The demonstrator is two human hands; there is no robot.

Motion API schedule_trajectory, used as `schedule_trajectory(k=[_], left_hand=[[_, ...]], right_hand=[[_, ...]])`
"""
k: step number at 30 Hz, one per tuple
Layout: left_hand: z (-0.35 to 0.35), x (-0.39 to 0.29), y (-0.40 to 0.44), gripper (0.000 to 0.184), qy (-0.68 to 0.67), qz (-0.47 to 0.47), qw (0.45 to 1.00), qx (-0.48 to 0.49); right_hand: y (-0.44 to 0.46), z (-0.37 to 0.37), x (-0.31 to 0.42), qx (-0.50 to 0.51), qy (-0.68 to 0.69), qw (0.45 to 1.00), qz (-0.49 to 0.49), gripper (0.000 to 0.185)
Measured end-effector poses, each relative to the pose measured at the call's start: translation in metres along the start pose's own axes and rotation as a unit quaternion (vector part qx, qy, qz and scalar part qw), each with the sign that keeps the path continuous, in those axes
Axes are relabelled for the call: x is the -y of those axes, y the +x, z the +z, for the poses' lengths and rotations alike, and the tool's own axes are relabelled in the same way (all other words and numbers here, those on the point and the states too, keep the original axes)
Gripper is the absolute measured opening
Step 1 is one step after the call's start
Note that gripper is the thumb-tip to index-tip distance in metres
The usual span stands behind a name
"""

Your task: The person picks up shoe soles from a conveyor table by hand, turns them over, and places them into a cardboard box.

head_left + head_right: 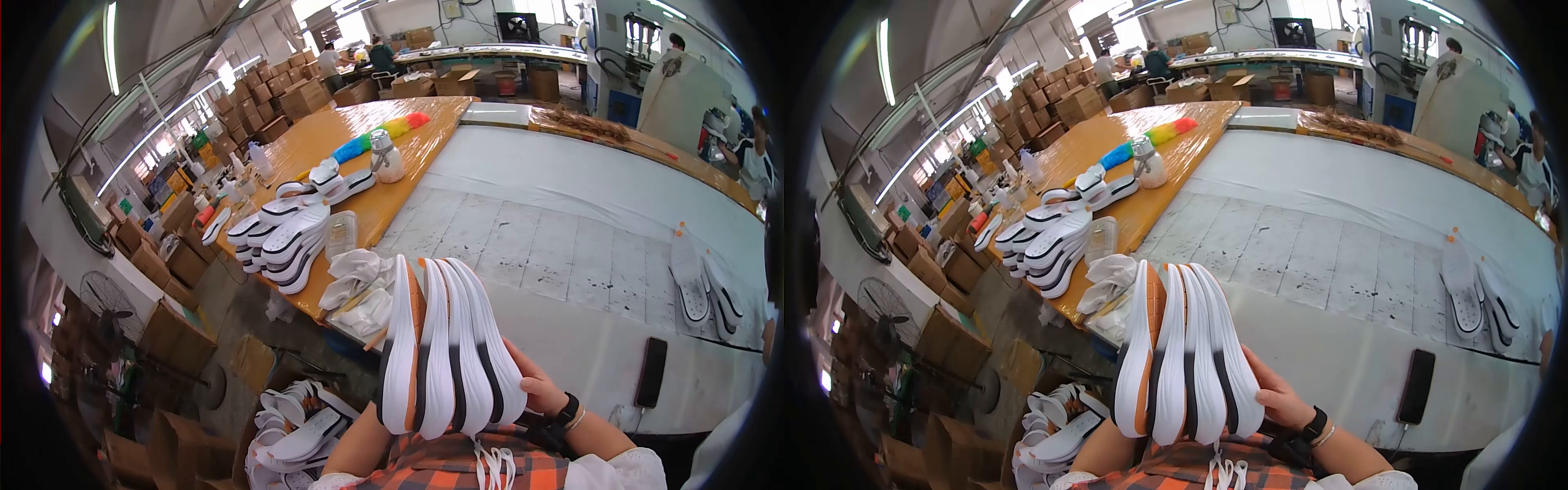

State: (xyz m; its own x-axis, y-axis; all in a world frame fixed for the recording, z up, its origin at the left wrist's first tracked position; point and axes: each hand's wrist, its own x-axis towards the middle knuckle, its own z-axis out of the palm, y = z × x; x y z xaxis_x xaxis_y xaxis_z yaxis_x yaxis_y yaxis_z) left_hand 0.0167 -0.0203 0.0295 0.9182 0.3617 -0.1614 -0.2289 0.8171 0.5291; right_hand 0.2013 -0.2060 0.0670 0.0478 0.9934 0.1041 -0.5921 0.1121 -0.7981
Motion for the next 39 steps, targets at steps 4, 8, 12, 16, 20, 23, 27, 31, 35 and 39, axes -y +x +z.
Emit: schedule_trajectory(k=[4,8,12,16,20,23,27,31,35,39], left_hand=[[0.004,-0.027,0.007,0.057,0.147,0.050,0.987,-0.033],[0.005,-0.050,0.003,0.054,0.387,0.141,0.910,-0.058],[0.015,-0.063,0.008,0.044,0.428,0.174,0.882,-0.094],[0.034,-0.046,0.021,0.043,0.138,0.050,0.986,-0.078],[0.042,-0.030,0.016,0.045,0.039,0.004,0.998,-0.043],[0.018,-0.019,0.018,0.041,-0.090,-0.044,0.993,0.067],[0.059,0.003,0.004,0.051,-0.178,-0.045,0.981,0.065],[0.042,0.030,0.006,0.058,-0.197,-0.023,0.970,0.144],[0.040,0.033,0.000,0.052,-0.256,0.023,0.960,0.110],[0.044,0.020,-0.018,0.049,-0.251,0.109,0.952,0.138]], right_hand=[[0.003,-0.001,0.004,-0.003,-0.014,1.000,0.005,0.091],[0.006,-0.004,0.028,0.001,0.022,1.000,0.019,0.072],[0.036,-0.004,0.066,0.036,-0.149,0.986,-0.069,0.061],[0.057,0.012,0.062,-0.060,-0.311,0.941,-0.123,0.058],[0.066,0.011,0.039,-0.174,-0.074,0.982,-0.007,0.050],[0.068,-0.011,0.014,-0.211,-0.042,0.976,0.024,0.043],[0.065,-0.003,0.008,-0.233,-0.072,0.969,0.029,0.039],[0.058,-0.004,0.002,-0.207,-0.081,0.975,0.023,0.041],[0.052,0.011,0.001,-0.133,-0.085,0.986,-0.049,0.052],[0.060,0.021,-0.005,-0.061,-0.123,0.989,-0.057,0.048]])
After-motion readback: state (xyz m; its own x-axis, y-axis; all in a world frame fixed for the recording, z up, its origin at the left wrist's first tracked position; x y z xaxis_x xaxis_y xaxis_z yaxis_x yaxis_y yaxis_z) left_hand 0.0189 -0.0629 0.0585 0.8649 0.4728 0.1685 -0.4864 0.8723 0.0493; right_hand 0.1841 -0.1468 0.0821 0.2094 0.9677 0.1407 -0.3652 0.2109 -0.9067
